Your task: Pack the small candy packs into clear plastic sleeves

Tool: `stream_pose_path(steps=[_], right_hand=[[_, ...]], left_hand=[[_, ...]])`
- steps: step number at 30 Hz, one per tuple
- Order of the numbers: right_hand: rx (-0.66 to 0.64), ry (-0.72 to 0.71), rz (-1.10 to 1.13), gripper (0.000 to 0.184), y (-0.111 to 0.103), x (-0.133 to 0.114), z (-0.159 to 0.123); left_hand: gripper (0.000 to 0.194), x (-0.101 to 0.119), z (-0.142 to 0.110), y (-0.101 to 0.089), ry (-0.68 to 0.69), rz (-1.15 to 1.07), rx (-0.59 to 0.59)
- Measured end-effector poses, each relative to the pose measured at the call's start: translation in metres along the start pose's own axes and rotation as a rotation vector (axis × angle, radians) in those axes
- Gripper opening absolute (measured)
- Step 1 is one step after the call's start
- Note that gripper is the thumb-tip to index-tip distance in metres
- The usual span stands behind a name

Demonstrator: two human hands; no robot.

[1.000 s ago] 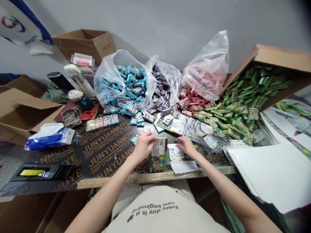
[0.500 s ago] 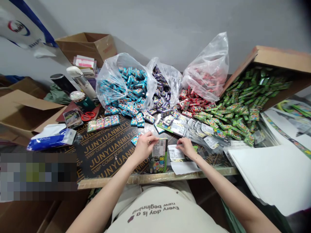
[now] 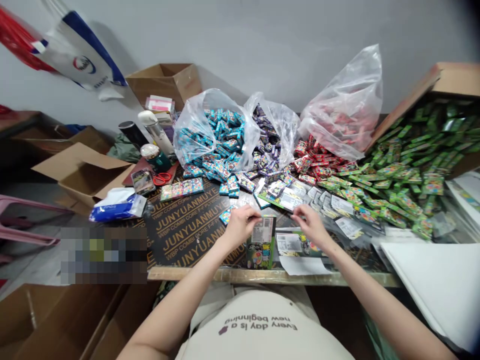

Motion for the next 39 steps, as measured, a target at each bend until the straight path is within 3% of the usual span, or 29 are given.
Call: stream_pose_path(steps=[3,6,8,13,21,25,28,30,33,36,39], right_hand=[[0.018,-0.059,0.273,0.013,-0.015,-0.047,0.033],[-0.158,-0.113,0.462,0.015,-0.006,-0.086,0.057],[-0.284,-0.134,0.519,0.019,0.007,-0.098,0.064],[-0.505,-0.192,0.517,0.030,0.037,-0.101,0.067],[-0.542,-0.138,0.549,0.032,0.046,-0.098,0.069],[-0.524,-0.076,0.581,0.032,0.051,-0.091,0.068],[-0.411,0.025,0.616,0.039,0.056,-0.081,0.066],[-0.319,0.104,0.663,0.043,0.058,-0.071,0.063],[-0.175,0.206,0.682,0.039,0.052,-0.044,0.055],[-0.100,0.181,0.293,0.022,0.026,-0.005,0.041],[-0.175,0.150,-0.064,0.012,0.008,0.034,0.014]], left_hand=[[0.006,0.001,-0.001,0.001,-0.008,0.002,-0.004],[0.008,0.001,-0.001,-0.001,-0.026,-0.027,-0.006],[0.010,0.000,-0.001,-0.002,-0.043,-0.067,-0.007],[0.007,-0.008,0.000,-0.005,-0.121,-0.146,0.023],[0.008,-0.002,-0.004,-0.007,-0.091,-0.080,0.119],[0.013,-0.001,-0.004,-0.007,-0.116,-0.069,0.164],[0.012,-0.003,-0.005,-0.006,-0.133,-0.093,0.171],[0.009,-0.012,-0.008,-0.001,-0.186,-0.173,0.162],[0.024,-0.036,-0.020,0.020,-0.341,-0.404,0.052],[0.025,-0.059,-0.037,0.028,-0.470,-0.603,-0.095],[0.026,-0.074,-0.042,-0.013,-0.490,-0.593,-0.008]])
Point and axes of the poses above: each hand's wrist, its own z-axis towards the middle knuckle, its own y-axis out of the palm, x = y × z, the point moved 7 cm from there along z, towards the middle knuckle, and after that the axes turned 9 degrees about -y, right-handed, at the moved point
